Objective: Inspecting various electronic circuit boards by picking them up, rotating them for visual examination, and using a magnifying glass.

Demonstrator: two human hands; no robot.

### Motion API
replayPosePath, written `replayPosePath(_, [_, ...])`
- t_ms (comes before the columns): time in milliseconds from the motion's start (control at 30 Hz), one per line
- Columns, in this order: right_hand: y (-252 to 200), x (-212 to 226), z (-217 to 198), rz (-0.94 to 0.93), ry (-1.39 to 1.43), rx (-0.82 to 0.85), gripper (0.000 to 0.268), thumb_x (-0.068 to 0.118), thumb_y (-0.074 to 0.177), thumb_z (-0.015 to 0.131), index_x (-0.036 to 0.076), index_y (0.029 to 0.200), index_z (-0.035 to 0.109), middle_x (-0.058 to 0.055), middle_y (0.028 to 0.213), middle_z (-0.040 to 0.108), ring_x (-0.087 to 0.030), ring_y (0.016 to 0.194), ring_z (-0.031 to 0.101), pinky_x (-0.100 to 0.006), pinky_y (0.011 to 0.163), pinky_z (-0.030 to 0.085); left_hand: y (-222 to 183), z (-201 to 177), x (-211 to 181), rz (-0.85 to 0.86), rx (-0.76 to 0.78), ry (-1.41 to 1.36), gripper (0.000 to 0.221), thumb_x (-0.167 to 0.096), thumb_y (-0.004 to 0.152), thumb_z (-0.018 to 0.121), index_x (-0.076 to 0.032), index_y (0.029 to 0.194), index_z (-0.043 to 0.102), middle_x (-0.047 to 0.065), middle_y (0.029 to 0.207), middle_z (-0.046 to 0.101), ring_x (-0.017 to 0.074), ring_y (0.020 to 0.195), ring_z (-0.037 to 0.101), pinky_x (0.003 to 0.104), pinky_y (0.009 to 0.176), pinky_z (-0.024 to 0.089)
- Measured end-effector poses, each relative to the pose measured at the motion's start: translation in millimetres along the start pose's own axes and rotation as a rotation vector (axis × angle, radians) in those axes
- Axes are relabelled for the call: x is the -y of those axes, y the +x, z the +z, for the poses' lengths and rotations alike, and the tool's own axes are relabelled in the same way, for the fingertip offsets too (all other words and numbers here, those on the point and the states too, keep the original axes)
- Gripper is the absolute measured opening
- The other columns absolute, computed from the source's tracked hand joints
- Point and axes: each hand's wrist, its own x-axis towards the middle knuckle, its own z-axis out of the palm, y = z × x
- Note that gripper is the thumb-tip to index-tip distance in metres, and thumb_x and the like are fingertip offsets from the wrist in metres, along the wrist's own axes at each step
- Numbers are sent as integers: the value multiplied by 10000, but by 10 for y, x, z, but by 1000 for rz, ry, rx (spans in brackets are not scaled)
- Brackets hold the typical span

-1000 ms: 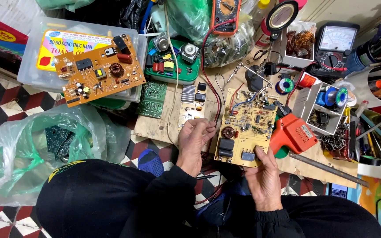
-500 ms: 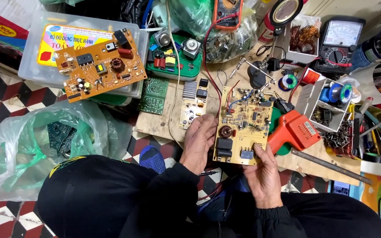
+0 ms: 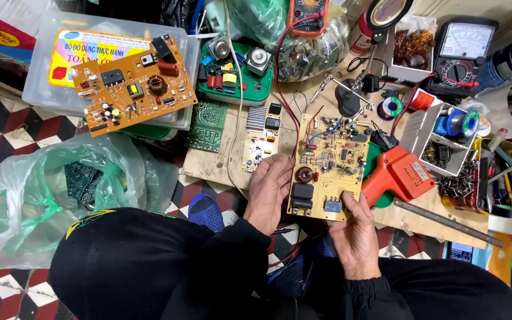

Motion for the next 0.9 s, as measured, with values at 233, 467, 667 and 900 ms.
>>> replayPosePath(233, [-6,0,13,4,-14,6,396,23,1035,633,-6,1430,645,-113,1278,749,-202,1078,730,-360,995,599,2,-6,3,-10,-8,-18,266,-150,1056,677,-43,1288,604,151,1221,694,206,1074,672,324,908,553])
replayPosePath(467, [-6,-2,17,7,-10,10,389,13,1028,641,-7,1417,651,-113,1262,753,-204,1067,736,-359,990,609,-28,22,-21,-13,-20,-5,258,-139,1054,674,-31,1280,613,147,1210,683,209,1084,663,330,927,549])
replayPosePath(667, [7,-14,1,13,-2,-10,426,19,1030,635,2,1456,647,-106,1272,752,-189,1059,733,-346,978,605,-12,8,-9,-18,-20,-19,245,-131,1054,672,-31,1270,615,145,1195,675,212,1080,657,335,924,553])
replayPosePath(900, [-20,-5,59,22,-11,-25,456,25,1017,650,6,1472,655,-96,1249,759,-171,1022,739,-324,951,618,-3,-23,10,-13,-5,-46,247,-128,1058,668,-28,1277,611,156,1213,700,210,1093,673,328,927,557])
